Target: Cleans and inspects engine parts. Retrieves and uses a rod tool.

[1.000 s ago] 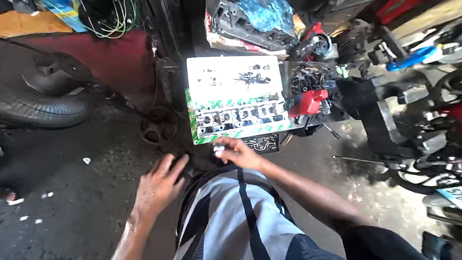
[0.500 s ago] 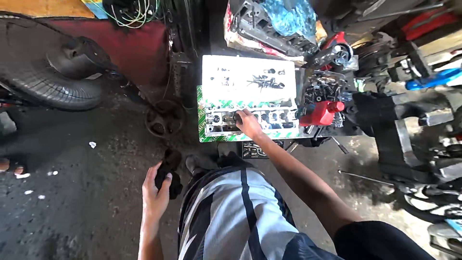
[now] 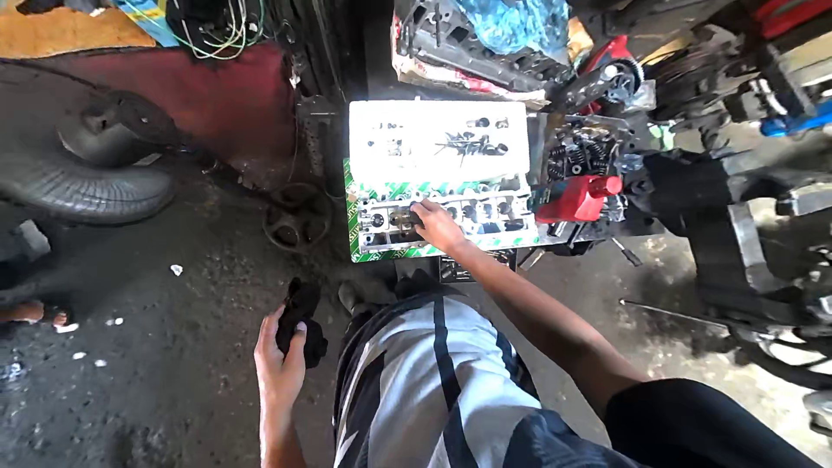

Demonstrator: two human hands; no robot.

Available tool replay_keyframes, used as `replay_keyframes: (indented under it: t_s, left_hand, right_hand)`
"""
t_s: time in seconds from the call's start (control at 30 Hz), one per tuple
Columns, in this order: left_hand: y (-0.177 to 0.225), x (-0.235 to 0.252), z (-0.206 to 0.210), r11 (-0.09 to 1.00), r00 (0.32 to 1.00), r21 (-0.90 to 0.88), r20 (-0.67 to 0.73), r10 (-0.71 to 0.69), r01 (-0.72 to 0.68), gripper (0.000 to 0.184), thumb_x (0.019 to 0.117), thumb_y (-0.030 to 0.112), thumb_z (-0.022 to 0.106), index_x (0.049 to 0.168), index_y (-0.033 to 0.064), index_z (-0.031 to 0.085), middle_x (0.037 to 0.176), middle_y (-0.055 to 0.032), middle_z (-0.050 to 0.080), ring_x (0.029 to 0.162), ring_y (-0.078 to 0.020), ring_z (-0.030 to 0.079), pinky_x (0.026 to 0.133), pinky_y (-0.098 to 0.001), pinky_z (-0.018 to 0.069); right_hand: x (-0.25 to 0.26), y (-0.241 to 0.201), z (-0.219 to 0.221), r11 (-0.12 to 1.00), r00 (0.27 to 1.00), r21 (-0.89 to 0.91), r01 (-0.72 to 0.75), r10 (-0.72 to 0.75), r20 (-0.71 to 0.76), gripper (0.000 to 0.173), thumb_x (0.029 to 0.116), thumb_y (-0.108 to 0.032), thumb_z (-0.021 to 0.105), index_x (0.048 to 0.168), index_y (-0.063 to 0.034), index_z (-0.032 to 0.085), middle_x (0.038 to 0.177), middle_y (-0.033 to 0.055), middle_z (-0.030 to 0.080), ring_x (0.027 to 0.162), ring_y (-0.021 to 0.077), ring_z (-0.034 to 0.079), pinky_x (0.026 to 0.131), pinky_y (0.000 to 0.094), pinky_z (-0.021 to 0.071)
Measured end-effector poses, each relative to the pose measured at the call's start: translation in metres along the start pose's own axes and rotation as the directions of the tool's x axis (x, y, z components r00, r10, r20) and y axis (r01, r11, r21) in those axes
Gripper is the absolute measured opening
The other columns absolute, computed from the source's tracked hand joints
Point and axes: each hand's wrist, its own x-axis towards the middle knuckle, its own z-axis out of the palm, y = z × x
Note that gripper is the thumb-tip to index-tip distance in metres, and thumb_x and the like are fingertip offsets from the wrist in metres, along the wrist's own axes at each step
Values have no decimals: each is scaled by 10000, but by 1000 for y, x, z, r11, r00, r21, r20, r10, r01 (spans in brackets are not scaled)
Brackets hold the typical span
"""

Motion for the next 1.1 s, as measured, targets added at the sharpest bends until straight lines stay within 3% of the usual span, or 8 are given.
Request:
replay_keyframes:
  t_s: [0.37,0.6,0.73,0.8,0.9,0.97,1.03,1.1]
  left_hand:
    - [30,5,41,997,1000,76,29,-8,6,491,918,187,564,1319,-98,568,1265,-232,624,1164,-103,608,1014,-244,479]
    - [42,5,55,996,999,91,23,-22,20,503,915,178,557,1334,-102,556,1284,-235,610,1186,-112,594,1024,-247,471]
    - [44,1,56,993,999,111,24,-38,35,514,920,167,564,1340,-127,540,1305,-279,592,1220,-143,581,1049,-258,452]
    - [47,-1,56,991,998,119,13,-61,59,506,922,146,565,1340,-136,532,1305,-287,585,1219,-134,577,1048,-245,449]
    - [52,-7,53,988,993,102,-31,-116,119,521,930,122,563,1364,-157,491,1356,-310,551,1259,-121,559,1062,-247,446]
    - [54,-10,50,990,986,-18,-91,-142,141,589,924,94,549,1417,-181,384,1429,-292,476,1306,-107,500,1092,-245,417]
    - [55,-18,48,932,961,-329,-169,-218,153,592,915,62,505,1457,-65,301,1381,-75,496,1234,-16,523,1036,-218,473]
    - [65,-21,46,657,917,-743,-168,-362,123,332,946,139,521,1271,192,558,1153,63,706,1062,-43,677,912,-283,584]
  right_hand:
    - [5,2,-12,998,988,-51,-24,31,153,334,1017,-167,627,1277,41,601,1289,255,619,1186,415,635,978,539,538]
    - [3,16,-8,976,970,-87,198,-183,158,358,1021,45,457,1360,37,571,1352,234,590,1296,387,570,1047,456,518]
    - [-4,12,-1,968,979,-158,197,-185,85,398,1007,-200,636,1326,36,600,1377,244,577,1284,400,573,1057,499,495]
    - [-13,14,7,942,976,-258,215,-219,17,355,1023,-284,586,1207,3,684,1391,221,585,1277,398,576,1042,568,474]
    - [-23,19,-6,969,981,-157,189,-181,65,355,1047,-294,525,1223,-32,688,1447,190,558,1345,395,515,1095,621,383]
    - [-19,32,-42,989,987,-25,147,-148,-64,327,1021,-279,577,1238,-78,715,1376,175,620,1289,380,572,1070,604,438]
    - [2,70,-90,998,983,68,12,1,-183,306,987,-187,648,1241,-26,703,1345,238,615,1221,434,597,1019,617,477]
    - [39,130,-130,975,942,17,-221,218,-254,336,955,-91,642,1280,-14,673,1384,237,582,1240,438,586,1018,603,502]
